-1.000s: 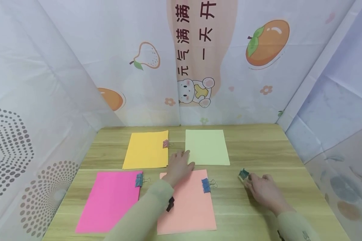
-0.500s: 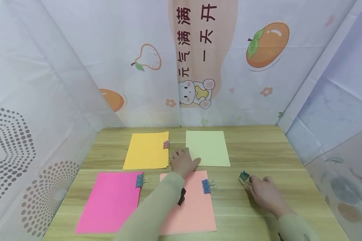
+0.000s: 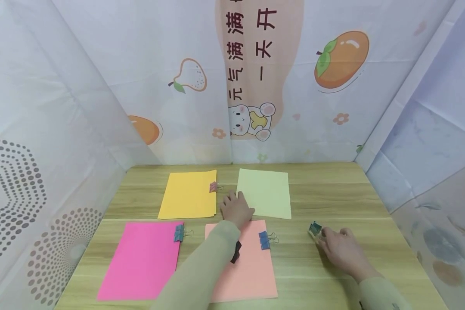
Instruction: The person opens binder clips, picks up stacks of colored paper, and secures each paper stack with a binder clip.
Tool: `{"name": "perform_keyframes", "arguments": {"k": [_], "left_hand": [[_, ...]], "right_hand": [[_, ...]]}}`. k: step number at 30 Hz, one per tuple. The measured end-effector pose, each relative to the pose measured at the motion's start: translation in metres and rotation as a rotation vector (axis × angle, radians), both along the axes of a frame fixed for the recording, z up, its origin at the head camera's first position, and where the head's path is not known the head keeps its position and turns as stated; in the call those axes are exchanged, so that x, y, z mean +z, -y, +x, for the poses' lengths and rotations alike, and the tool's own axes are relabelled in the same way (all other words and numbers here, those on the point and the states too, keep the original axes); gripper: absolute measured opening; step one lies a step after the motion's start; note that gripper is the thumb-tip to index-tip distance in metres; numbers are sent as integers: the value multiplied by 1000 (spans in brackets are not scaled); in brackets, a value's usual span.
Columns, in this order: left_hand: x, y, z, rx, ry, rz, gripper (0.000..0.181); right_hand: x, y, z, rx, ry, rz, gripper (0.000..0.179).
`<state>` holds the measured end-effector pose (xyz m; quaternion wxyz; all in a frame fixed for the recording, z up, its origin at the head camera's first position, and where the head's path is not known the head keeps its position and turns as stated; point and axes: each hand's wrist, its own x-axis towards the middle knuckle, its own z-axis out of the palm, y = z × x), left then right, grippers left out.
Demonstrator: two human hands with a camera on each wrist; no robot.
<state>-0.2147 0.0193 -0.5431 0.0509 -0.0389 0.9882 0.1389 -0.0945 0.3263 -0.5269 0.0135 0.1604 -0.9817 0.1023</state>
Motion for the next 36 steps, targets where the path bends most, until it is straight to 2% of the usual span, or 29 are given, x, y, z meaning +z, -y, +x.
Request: {"name": "perform_keyframes", "arguments": {"k": [3, 9, 13, 19, 23, 27, 32, 36], "left_hand": [[3, 3, -1, -1, 16, 5, 66], [9, 4, -6, 5, 49, 5, 71], [9, 2, -6, 17, 54, 25, 61], [1, -1, -7, 28, 52, 139, 39], [1, 2, -6, 39, 68, 234, 33], [-1, 6, -7, 38, 87, 282, 23], [4, 12, -7, 26, 115, 277, 10], [9, 16, -5, 20, 112, 258, 10]], "right_hand": [[-1, 0, 0, 3, 0, 3, 20], [-2, 1, 0, 11, -31, 0, 19], [-2, 0, -1, 11, -30, -3, 19], [-1, 0, 1, -5, -2, -2, 22], [0, 0, 1, -4, 1, -3, 24], [-1, -1, 2, 0, 1, -4, 24], [-3, -2, 3, 0, 3, -7, 23], [-4, -2, 2, 0, -2, -12, 23]]}}
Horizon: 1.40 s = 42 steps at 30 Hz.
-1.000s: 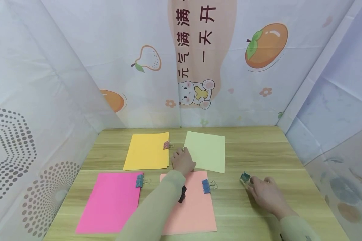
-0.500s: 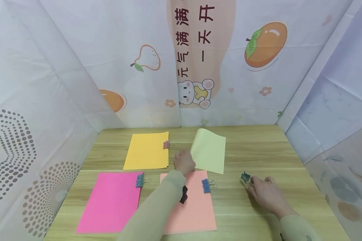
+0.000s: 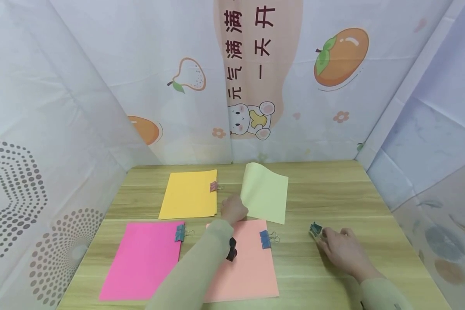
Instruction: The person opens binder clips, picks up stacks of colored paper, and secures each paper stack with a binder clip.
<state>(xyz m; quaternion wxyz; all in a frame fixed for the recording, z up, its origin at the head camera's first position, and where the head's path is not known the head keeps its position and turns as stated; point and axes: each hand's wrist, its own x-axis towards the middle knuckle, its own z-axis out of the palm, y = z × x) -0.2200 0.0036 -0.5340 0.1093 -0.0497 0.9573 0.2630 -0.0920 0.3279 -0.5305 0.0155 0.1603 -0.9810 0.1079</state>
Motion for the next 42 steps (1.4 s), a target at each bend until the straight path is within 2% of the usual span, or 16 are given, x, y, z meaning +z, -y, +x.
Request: {"name": "perform_keyframes", "arguments": {"k": [9, 16, 21, 27, 31, 36, 38, 42], "left_hand": [[5, 5, 2, 29, 2, 29, 21], [13, 13, 3, 47, 32, 95, 13], [13, 19, 1, 70, 58, 213, 11], [10, 28, -4, 73, 24, 327, 30], [11, 36, -5, 109, 28, 405, 33], [14, 46, -4, 164, 68, 549, 37], [16, 50, -2, 174, 79, 612, 38], [19, 59, 1, 167, 63, 679, 42]], "right_hand": [[-3, 0, 0, -3, 2, 13, 25], [-2, 0, 2, -1, -16, 15, 25], [-2, 1, 1, -4, 2, 16, 25], [-1, 1, 0, 1, 6, 11, 24], [1, 2, 0, -2, 26, -2, 26], [4, 5, -3, 4, 46, -10, 26], [6, 6, -6, 5, 51, -9, 26], [8, 9, -9, 2, 59, -10, 26]]}}
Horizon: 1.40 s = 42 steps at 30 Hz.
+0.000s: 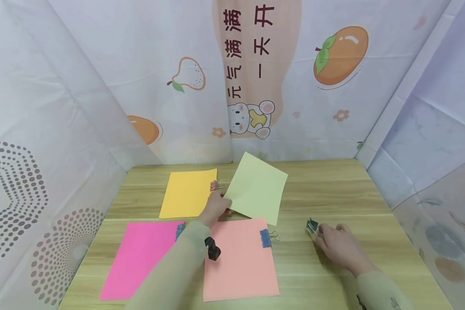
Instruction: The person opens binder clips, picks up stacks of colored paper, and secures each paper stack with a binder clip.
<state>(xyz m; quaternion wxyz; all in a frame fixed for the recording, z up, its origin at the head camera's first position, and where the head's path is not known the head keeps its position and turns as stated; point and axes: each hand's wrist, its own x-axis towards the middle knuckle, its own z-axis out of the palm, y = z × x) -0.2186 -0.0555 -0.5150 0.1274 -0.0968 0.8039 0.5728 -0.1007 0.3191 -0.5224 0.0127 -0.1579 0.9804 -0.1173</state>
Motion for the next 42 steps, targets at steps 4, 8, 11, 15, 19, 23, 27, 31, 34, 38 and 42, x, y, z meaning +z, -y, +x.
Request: {"name": "perform_keyframes", "arguments": {"k": [4, 8, 11, 15, 19, 23, 27, 31, 34, 38, 42], "left_hand": [[4, 8, 3, 4, -29, 26, 43], [11, 14, 7, 26, -37, 80, 42], [15, 18, 11, 55, -27, 139, 41], [19, 22, 12, 95, -23, 248, 40], [21, 24, 13, 102, -20, 307, 39], [24, 25, 17, 78, 8, 295, 38], [27, 27, 24, 55, 30, 292, 37], [25, 28, 30, 36, 40, 294, 37], [22, 28, 34, 25, 51, 321, 38], [21, 27, 41, 14, 67, 362, 35], [18, 25, 45, 2, 47, 390, 31]], "right_hand": [[2, 1, -2, 3, -2, -1, 26], [4, 2, -3, 21, -18, 10, 26], [5, 3, -3, 29, -31, 13, 24], [7, 4, -4, 25, -37, 5, 23], [10, 5, -6, 14, -19, -5, 24], [12, 7, -6, 19, -12, -6, 26], [14, 8, -6, 27, -28, -3, 25], [15, 10, -6, 23, -22, -16, 26], [17, 12, -8, 19, -13, -26, 28], [23, 16, -11, 22, 7, -44, 29], [29, 21, -13, 38, 18, -55, 27]]}}
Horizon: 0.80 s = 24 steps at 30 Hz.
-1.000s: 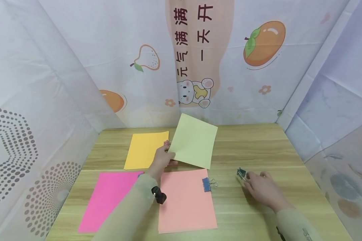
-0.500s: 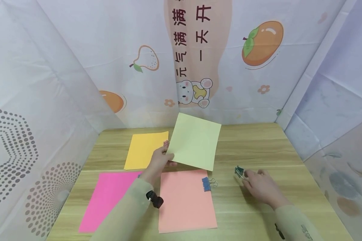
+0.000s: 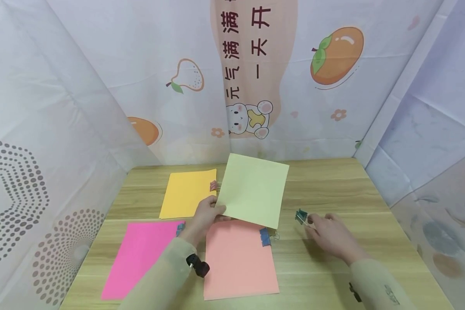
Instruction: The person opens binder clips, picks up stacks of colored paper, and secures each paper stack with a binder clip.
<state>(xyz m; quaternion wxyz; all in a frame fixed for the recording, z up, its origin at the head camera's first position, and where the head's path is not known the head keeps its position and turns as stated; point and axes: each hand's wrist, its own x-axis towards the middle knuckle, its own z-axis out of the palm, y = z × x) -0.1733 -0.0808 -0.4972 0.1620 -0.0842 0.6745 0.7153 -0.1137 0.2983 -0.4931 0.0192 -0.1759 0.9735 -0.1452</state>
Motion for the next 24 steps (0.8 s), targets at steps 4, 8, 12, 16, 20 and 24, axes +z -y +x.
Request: {"name": "perform_keyframes", "arguments": {"k": [4, 8, 12, 16, 20, 24], "left_hand": [[-6, -1, 3, -19, -31, 27, 27], [-11, -1, 6, -42, -48, 26, 23], [-13, -1, 8, -57, -50, 30, 24], [-14, -4, 9, -63, -37, 45, 26], [-14, -6, 10, -67, -27, 59, 27], [-16, -6, 11, -78, -27, 65, 26]], "right_hand": [[3, 3, -2, 17, -11, 9, 25], [5, 5, -3, 21, -15, 16, 23], [9, 7, -5, 31, -5, 11, 22], [14, 9, -7, 32, 14, -8, 24], [20, 11, -10, 10, 32, -35, 27], [22, 10, -12, -8, 51, -43, 28]]}}
